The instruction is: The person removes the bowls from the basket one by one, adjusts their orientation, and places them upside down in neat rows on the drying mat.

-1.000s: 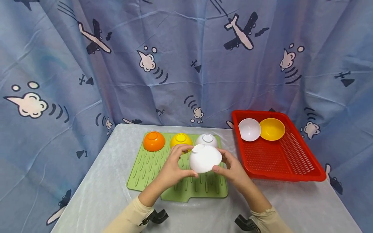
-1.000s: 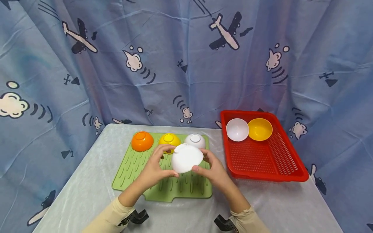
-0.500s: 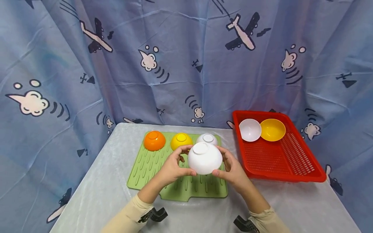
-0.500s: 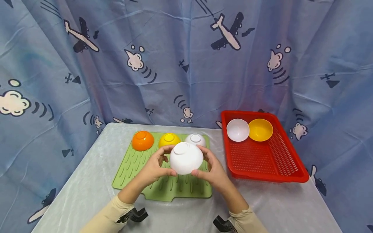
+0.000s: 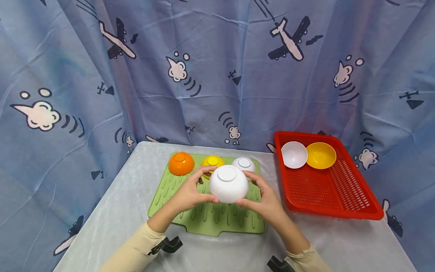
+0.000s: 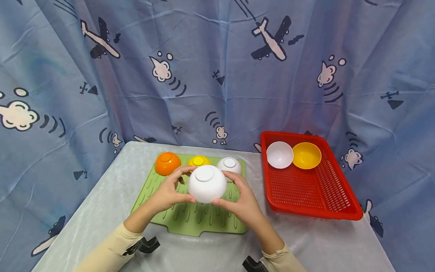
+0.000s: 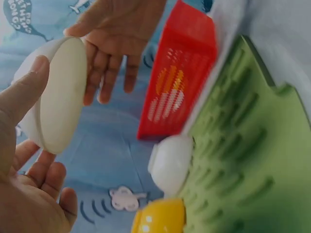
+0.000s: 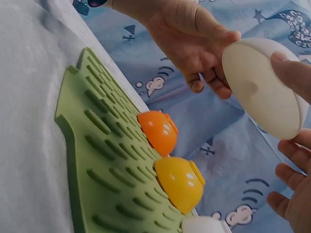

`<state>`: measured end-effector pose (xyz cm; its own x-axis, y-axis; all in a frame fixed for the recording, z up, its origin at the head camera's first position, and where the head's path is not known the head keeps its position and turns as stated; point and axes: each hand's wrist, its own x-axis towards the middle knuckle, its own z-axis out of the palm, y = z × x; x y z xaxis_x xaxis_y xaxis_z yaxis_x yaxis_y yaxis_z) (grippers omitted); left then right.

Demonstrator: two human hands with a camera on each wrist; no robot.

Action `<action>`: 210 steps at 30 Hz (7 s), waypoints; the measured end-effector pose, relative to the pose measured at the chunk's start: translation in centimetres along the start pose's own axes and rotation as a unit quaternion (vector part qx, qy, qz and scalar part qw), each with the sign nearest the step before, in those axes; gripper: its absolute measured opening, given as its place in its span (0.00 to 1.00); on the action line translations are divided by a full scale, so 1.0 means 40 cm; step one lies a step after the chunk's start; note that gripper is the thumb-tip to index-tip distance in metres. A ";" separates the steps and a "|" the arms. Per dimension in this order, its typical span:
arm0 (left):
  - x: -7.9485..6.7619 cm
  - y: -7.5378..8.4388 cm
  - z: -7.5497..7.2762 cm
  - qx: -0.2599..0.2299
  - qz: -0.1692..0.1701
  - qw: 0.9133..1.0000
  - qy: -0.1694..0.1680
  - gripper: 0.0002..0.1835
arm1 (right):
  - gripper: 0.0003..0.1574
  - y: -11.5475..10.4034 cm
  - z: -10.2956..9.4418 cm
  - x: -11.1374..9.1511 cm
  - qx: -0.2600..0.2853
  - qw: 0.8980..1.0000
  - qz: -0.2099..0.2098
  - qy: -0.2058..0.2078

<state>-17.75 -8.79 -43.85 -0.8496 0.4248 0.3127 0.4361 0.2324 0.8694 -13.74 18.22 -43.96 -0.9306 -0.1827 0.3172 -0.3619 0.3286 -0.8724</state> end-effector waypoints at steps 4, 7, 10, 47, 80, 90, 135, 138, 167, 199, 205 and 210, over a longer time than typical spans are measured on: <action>-0.017 -0.028 -0.036 0.004 -0.006 1.000 -0.002 0.48 | 0.53 -0.007 0.035 0.020 -0.014 1.000 -0.019 -0.007; -0.035 -0.043 -0.065 0.016 -0.019 1.000 -0.001 0.48 | 0.54 -0.014 0.068 0.030 -0.016 1.000 -0.008 -0.012; -0.052 -0.054 -0.092 0.038 -0.032 0.999 0.003 0.48 | 0.54 -0.016 0.103 0.037 -0.017 1.000 0.012 -0.016; -0.164 -0.255 -0.308 0.157 -0.140 0.978 -0.004 0.46 | 0.52 0.067 0.441 0.138 -0.085 0.993 0.055 -0.069; -0.173 -0.302 -0.326 0.224 -0.143 0.963 -0.032 0.49 | 0.51 0.093 0.517 0.144 -0.256 0.963 0.059 -0.064; -0.108 -0.244 -0.320 0.207 -0.093 0.974 -0.025 0.31 | 0.52 0.092 0.518 0.138 -0.258 0.962 0.056 -0.067; -0.082 -0.232 -0.263 0.212 -0.189 0.959 -0.015 0.30 | 0.45 -0.099 -0.068 0.180 -0.290 0.931 -0.180 -0.130; -0.085 -0.227 -0.264 0.215 -0.188 0.958 -0.012 0.30 | 0.45 -0.073 -0.144 0.189 -0.306 0.923 -0.207 -0.107; -0.116 -0.237 -0.270 0.221 -0.190 0.956 -0.008 0.30 | 0.48 0.232 -0.510 0.278 -0.286 0.954 -0.013 -0.093; -0.113 -0.235 -0.270 0.210 -0.196 0.958 0.002 0.30 | 0.75 0.427 -0.562 0.317 -0.380 0.918 0.037 -0.106; -0.110 -0.233 -0.275 0.215 -0.194 0.957 0.006 0.29 | 0.83 0.448 -0.559 0.331 -0.403 0.908 0.032 -0.114; -0.107 -0.233 -0.274 0.217 -0.192 0.957 0.002 0.29 | 0.83 0.455 -0.556 0.329 -0.416 0.901 0.036 -0.114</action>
<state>-21.42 -22.37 -49.10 -0.9726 0.2323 0.0049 0.1736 0.7126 0.6798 -33.80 42.41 -47.39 -0.9518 -0.2886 0.1034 -0.3062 0.9113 -0.2754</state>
